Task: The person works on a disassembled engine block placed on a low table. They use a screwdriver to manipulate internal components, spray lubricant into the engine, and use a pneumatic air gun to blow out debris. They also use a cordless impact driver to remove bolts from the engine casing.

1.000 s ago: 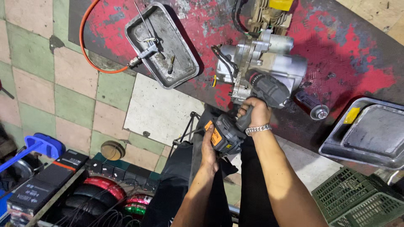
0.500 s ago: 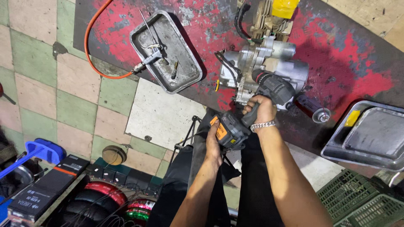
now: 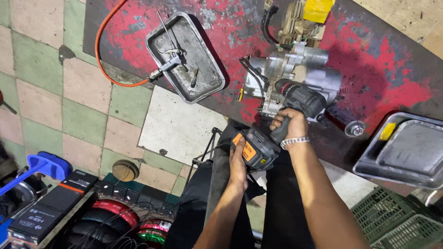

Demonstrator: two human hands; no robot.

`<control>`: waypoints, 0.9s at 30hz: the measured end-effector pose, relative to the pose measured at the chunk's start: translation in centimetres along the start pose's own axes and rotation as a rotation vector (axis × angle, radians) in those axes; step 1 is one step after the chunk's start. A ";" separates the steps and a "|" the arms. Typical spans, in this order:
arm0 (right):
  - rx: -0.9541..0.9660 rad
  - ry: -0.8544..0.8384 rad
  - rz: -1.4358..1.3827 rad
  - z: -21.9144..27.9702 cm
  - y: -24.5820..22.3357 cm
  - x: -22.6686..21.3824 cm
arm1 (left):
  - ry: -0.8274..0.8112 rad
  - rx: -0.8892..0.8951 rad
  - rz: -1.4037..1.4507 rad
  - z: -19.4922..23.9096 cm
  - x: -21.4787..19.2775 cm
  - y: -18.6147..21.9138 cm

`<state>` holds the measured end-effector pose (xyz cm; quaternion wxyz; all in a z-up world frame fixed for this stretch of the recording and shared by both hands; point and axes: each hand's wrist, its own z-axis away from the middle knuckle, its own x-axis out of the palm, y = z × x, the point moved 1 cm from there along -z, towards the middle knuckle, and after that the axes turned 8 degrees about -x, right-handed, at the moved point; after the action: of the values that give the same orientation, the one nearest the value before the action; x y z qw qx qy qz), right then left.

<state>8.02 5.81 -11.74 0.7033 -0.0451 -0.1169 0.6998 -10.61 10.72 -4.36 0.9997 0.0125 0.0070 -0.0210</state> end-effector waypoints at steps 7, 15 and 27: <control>0.027 -0.014 -0.113 0.9 0.0 -2.5 | -0.003 0.013 -0.083 0.8 -0.1 0.3; -0.029 -0.179 -0.210 6.3 -0.6 -4.9 | -0.147 0.154 -0.168 2.0 -1.0 -0.2; -0.021 -0.773 -0.393 8.1 1.8 -13.2 | -0.284 0.493 -0.794 6.7 -4.1 0.7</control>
<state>4.49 -8.06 -5.68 0.7272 0.2361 -0.3852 0.5168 -14.63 11.40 2.43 0.8729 0.2421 -0.1302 -0.4031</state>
